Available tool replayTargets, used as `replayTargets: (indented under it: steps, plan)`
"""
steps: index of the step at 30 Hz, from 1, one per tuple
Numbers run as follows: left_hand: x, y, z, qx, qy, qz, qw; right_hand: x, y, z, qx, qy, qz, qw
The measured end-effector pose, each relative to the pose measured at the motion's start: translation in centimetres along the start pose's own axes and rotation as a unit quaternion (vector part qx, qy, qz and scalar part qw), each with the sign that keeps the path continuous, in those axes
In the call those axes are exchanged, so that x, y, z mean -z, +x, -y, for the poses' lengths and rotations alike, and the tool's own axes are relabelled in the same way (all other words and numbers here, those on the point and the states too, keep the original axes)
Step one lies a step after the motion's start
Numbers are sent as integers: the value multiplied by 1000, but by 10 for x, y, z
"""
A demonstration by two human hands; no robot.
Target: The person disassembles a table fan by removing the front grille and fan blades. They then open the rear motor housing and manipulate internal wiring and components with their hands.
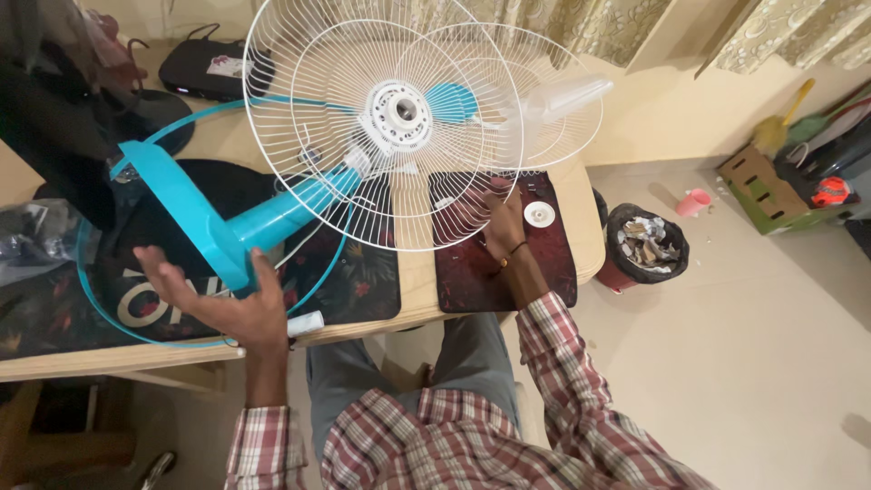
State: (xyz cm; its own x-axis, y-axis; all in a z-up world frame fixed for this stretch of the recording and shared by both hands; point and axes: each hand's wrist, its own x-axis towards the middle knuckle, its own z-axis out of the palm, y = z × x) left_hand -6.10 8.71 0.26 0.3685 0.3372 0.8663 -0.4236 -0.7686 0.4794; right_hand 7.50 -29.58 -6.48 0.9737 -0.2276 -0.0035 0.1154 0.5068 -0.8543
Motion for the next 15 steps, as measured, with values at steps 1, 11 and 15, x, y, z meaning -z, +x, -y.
replayTargets:
  steps: [1,11,15]
  plan:
    - [0,-2,-1,-19,13,-1,1000,1,0,-1,3,-18,4,1000]
    - [-20,-34,-53,-177,9,43,983,2,-2,-2,-38,-70,-43,996]
    - [-40,-33,-69,-79,-104,103,986,-2,-14,3,-22,-68,-40,997]
